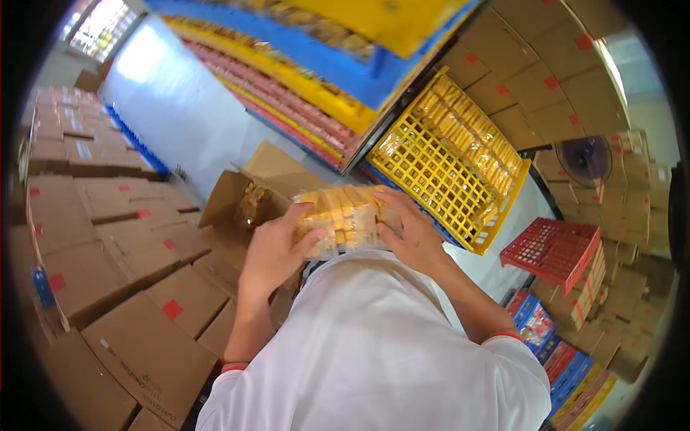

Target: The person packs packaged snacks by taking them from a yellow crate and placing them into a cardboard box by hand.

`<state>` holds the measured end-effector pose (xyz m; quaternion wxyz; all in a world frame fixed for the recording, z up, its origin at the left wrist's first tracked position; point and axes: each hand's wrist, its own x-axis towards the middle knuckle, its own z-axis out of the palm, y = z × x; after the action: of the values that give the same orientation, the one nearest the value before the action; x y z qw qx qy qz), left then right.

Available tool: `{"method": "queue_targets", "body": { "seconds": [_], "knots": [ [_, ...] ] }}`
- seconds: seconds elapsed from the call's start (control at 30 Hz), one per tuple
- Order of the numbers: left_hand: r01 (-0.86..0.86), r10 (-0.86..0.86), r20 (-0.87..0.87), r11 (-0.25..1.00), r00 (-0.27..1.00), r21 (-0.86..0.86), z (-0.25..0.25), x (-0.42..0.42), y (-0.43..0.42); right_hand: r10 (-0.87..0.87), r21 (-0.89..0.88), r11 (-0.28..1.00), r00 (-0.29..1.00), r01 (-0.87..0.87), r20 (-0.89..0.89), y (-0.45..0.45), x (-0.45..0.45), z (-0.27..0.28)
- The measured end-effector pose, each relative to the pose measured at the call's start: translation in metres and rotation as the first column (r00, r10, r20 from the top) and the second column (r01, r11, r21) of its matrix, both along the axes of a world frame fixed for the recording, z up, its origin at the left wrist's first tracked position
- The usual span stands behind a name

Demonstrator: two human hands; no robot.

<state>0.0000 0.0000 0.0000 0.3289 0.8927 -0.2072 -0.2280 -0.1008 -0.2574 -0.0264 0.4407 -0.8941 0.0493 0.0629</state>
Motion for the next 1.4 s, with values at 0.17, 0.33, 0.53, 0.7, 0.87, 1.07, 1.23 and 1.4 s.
{"method": "queue_targets", "body": {
  "seconds": [0.17,0.33,0.53,0.7,0.87,1.07,1.23,1.4],
  "knots": [
    [0.198,-0.201,-0.035,0.976,0.979,-0.091,-0.052,-0.014,-0.115,-0.258,0.038,0.965,0.965,0.26,-0.035,-0.088,-0.062,-0.056],
    [0.449,-0.443,-0.144,0.893,0.885,0.015,-0.155,0.0,-0.283,-0.509,0.169,0.823,0.836,0.542,-0.204,-0.216,-0.097,-0.152],
    [0.663,-0.578,-0.333,0.698,0.745,0.271,-0.275,-0.003,-0.485,-0.619,0.12,0.692,0.67,0.712,-0.41,-0.359,-0.129,-0.267],
    [0.744,-0.65,-0.361,0.58,0.669,0.332,-0.377,-0.016,-0.59,-0.619,0.133,0.669,0.647,0.731,-0.445,-0.436,-0.155,-0.381],
    [0.804,-0.432,-0.695,0.455,0.575,0.382,-0.44,-0.026,-0.65,-0.409,0.316,0.461,0.515,0.829,-0.754,-0.471,-0.169,-0.464],
    [0.78,-0.421,-0.658,0.376,0.625,0.5,-0.519,-0.027,-0.673,-0.383,0.337,0.309,0.44,0.889,-0.812,-0.493,-0.164,-0.492],
    [0.657,-0.389,-0.53,0.421,0.753,0.625,-0.515,-0.037,-0.695,-0.546,0.263,0.219,0.341,0.94,-0.765,-0.5,-0.164,-0.517],
    [0.644,-0.753,-0.047,0.526,0.656,0.556,-0.517,-0.04,-0.684,-0.614,-0.045,0.658,0.502,0.751,-0.609,-0.525,-0.183,-0.491]
  ]
}}
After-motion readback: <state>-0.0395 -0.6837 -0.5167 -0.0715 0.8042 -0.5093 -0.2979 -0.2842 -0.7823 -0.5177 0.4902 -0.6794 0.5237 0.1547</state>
